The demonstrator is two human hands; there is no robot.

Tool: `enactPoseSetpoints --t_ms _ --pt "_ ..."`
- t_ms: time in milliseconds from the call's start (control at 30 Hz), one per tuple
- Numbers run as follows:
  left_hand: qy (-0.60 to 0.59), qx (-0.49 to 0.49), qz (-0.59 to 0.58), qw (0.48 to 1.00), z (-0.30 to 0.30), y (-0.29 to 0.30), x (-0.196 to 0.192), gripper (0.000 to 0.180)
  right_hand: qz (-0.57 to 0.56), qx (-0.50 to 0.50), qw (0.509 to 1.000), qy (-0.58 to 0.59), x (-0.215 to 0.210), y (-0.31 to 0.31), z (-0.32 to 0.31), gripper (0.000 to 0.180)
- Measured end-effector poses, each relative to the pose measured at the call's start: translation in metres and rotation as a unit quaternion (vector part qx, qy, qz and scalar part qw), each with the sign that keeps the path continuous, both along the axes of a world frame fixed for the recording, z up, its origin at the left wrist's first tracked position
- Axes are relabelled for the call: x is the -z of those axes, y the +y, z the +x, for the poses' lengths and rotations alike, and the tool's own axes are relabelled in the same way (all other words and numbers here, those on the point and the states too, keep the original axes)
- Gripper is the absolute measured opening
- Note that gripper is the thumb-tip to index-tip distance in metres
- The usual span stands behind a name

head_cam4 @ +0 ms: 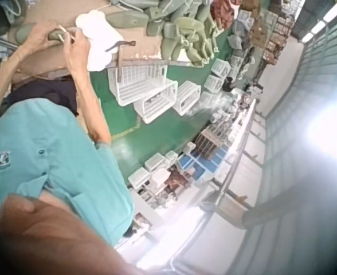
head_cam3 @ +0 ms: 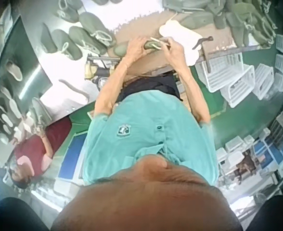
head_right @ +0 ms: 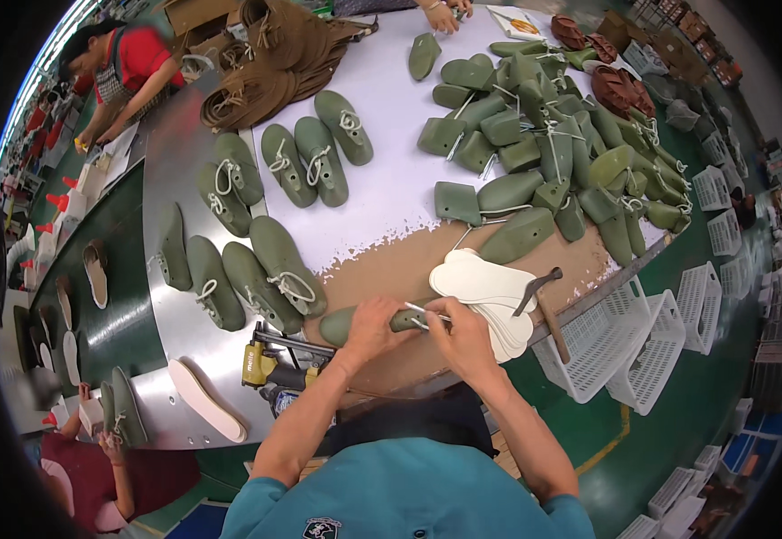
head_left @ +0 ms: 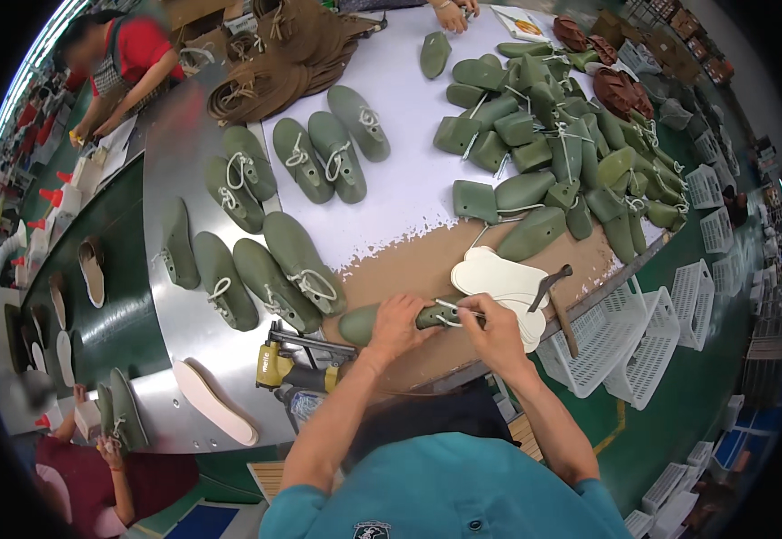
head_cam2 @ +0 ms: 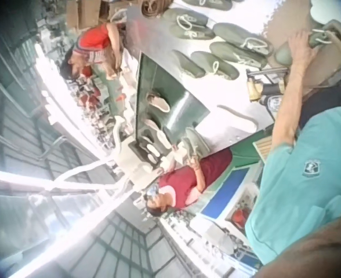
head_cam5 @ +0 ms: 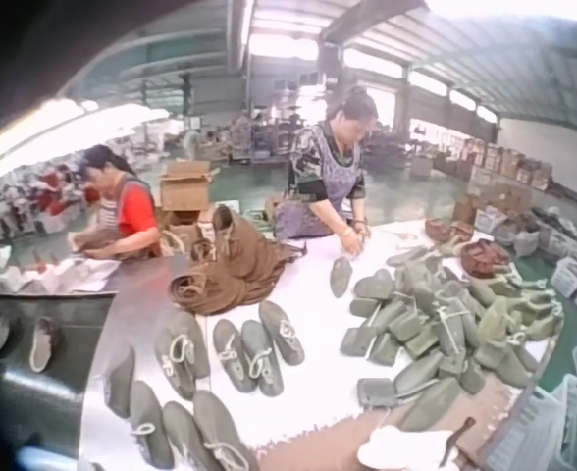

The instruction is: The person assembles green slip-on shoes at a factory workstation. They use a hammer to drive metal rods into the shoe uppers to secure the structure. The person then picks up white insoles and places them inside the shoes. The finished shoes are moved to a pile on the table.

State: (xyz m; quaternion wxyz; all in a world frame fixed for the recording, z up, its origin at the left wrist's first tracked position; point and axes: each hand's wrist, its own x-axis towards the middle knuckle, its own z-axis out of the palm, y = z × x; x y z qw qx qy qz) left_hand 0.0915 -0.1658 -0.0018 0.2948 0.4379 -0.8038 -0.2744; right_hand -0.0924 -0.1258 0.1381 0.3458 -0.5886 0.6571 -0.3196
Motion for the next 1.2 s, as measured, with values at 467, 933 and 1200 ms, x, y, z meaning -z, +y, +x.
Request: enactPoseSetpoints --t_ms 467,933,1200 --pt "-0.002 0.047 0.015 0.999 0.0 -0.008 0.004 0.048 0.132 -0.202 0.936 0.257 0.041 -0.044 0.007 0.017" --pt "0.027 0.021 -0.025 0.999 -0.002 -0.003 0.007 0.048 0.079 0.086 0.992 0.04 0.138 0.052 -0.022 0.025" --pt "0.008 0.02 -0.008 1.0 0.001 -0.003 0.006 0.049 0.057 0.148 0.986 -0.04 0.115 0.039 -0.005 0.023"
